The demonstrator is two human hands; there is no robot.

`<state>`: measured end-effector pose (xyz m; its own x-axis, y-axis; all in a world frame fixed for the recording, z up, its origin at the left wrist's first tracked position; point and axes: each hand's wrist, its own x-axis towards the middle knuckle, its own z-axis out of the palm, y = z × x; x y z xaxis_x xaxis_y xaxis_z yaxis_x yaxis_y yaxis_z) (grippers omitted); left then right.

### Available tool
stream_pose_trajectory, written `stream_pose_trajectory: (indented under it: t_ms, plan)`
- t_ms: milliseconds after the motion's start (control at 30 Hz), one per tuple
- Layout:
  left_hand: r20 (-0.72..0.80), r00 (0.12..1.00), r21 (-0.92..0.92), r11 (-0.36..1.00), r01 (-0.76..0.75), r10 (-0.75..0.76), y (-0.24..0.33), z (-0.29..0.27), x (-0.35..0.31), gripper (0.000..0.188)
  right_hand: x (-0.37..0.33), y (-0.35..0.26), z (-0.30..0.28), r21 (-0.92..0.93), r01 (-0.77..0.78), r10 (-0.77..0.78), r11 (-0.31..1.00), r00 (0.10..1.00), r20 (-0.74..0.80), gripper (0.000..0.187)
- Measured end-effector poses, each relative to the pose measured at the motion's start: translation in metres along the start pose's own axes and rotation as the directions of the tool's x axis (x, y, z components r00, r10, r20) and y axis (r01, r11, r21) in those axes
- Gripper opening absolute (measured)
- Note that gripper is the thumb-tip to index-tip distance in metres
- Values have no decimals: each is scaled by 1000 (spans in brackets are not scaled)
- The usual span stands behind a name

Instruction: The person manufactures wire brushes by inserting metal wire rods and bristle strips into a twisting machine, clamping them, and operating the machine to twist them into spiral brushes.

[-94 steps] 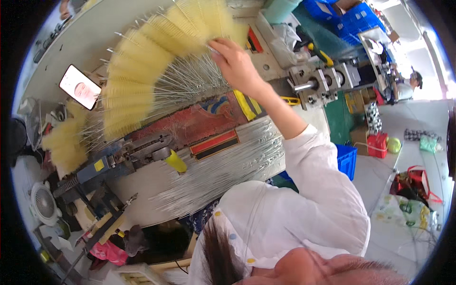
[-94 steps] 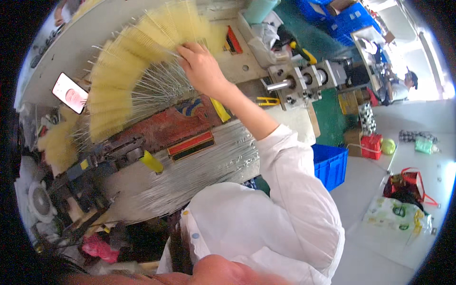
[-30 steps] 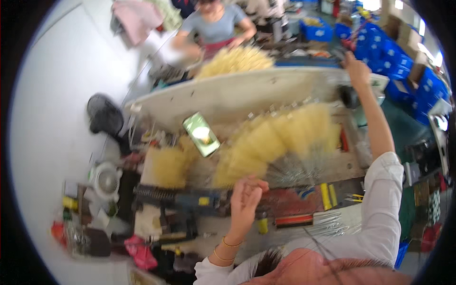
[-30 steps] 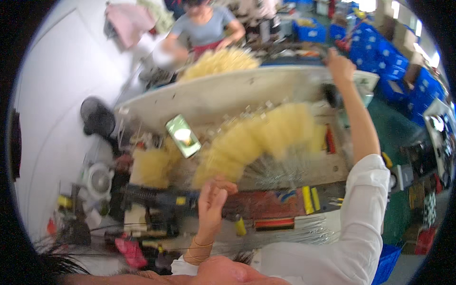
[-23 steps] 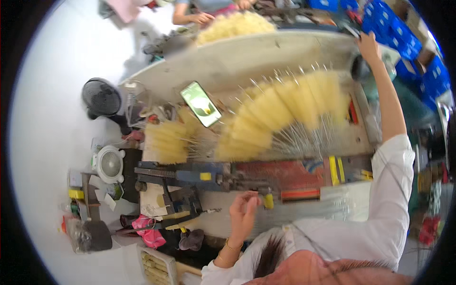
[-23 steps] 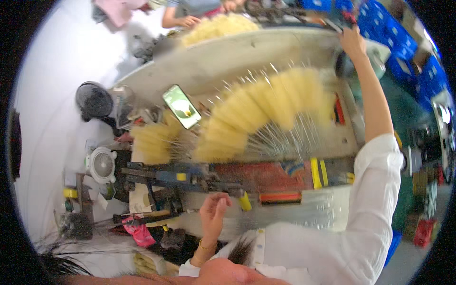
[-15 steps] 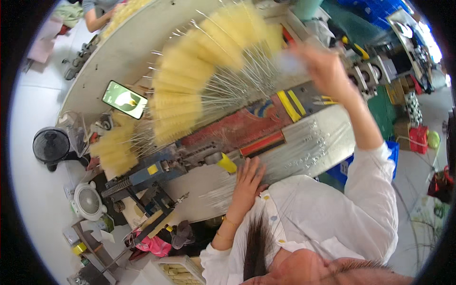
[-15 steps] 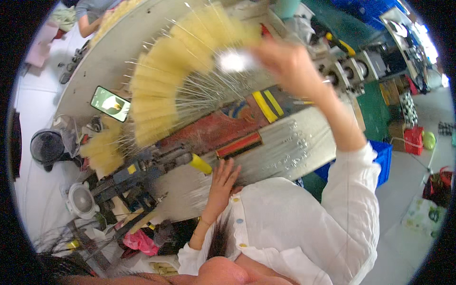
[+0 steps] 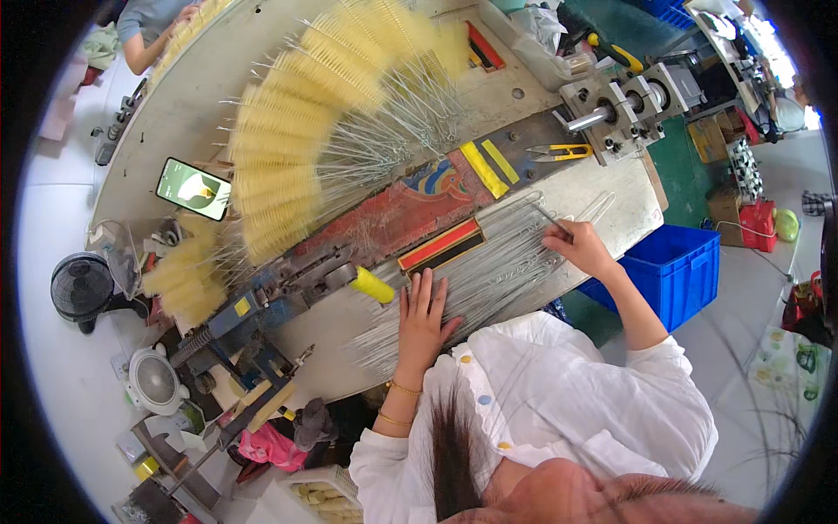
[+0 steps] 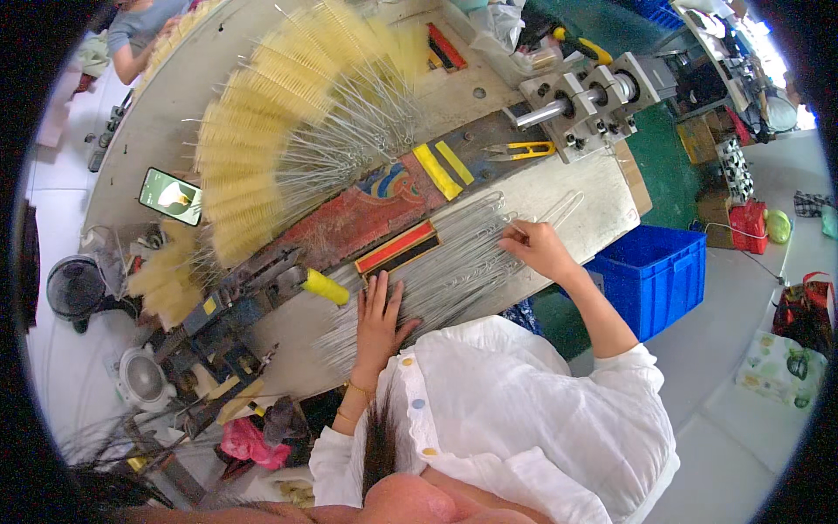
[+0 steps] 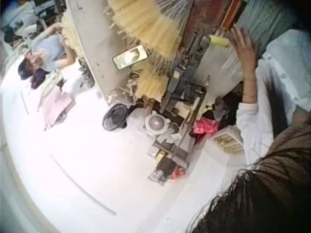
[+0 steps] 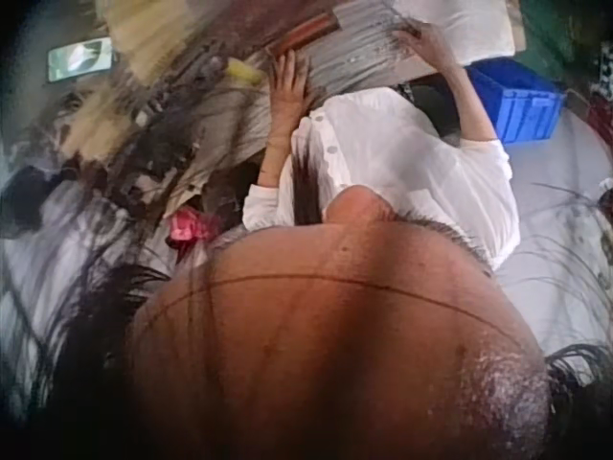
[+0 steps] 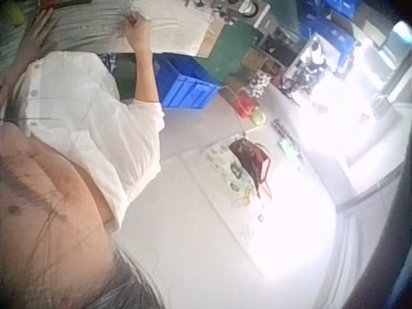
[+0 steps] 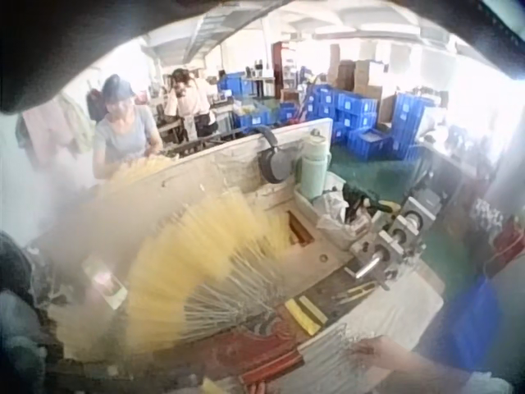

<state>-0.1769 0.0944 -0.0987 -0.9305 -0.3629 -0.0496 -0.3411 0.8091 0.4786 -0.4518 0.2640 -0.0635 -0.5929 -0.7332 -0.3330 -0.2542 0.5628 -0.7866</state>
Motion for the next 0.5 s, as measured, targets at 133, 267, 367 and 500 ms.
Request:
stream_pose_trajectory:
  t_ms: [133, 267, 367, 500]
  plan:
    - [-26, 999, -17, 999, -27, 27, 8, 2, 6, 79, -9, 2, 28, -214, 181, -164, 960, 982, 92, 21]
    - [-17, 998, 6, 998, -56, 56, 7, -4, 5, 83, -8, 9, -13, 4, -21, 21, 1000, 998, -66, 14]
    - [-110, 985, -85, 986, -145, 135, 20, -10, 26, 78, -20, -9, -72, 463, -6, 145, 886, 953, -265, 10]
    - [-171, 981, -297, 944, -142, 93, 55, -19, 81, 58, 24, -106, -118, 546, 329, -112, 771, 913, -392, 16]
